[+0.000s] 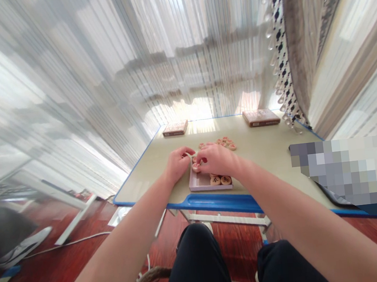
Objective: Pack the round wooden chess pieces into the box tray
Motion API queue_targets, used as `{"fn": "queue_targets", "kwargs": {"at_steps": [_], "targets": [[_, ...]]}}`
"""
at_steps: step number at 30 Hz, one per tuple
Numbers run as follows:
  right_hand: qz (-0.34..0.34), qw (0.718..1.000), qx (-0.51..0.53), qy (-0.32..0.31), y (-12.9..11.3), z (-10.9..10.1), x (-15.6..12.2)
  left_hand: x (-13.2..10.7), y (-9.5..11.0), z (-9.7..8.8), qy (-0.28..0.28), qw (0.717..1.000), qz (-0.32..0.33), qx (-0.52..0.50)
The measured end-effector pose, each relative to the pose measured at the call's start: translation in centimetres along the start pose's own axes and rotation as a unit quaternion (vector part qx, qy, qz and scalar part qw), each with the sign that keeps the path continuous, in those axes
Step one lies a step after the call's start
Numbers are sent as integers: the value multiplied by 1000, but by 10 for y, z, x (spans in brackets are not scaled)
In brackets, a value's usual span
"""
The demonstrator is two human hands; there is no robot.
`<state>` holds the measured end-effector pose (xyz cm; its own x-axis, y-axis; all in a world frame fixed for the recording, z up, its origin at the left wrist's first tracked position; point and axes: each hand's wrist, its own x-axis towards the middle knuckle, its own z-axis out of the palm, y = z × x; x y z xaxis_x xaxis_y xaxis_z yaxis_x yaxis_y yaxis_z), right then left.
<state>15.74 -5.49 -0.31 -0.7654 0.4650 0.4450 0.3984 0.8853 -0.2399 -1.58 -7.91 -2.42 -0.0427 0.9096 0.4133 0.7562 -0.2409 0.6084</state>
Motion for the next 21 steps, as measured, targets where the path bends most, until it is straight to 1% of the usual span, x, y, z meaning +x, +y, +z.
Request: {"fn": "queue_targets", "kwargs": {"at_steps": [4,9,14,18,19,21], "targets": [[-5,1000,-10,-1,1,0,0,0,0,1,-23,999,-4,-34],[2,1000,-17,0,0,0,0,0,2,-1,-36,997,-12,-60],[15,1000,-7,-5,-1,-3,0,-1,5,-4,-59,997,-2,-44],[14,1000,-7,5,1,-4,0,-1,6,-5,-61,997,-1,-36],[22,1000,-11,12,3,-5,0,-1,6,-5,-59,998,-4,-38],[69,997,-16,37,9,-7,1,-1,6,-4,-55,998,-9,-42]]}}
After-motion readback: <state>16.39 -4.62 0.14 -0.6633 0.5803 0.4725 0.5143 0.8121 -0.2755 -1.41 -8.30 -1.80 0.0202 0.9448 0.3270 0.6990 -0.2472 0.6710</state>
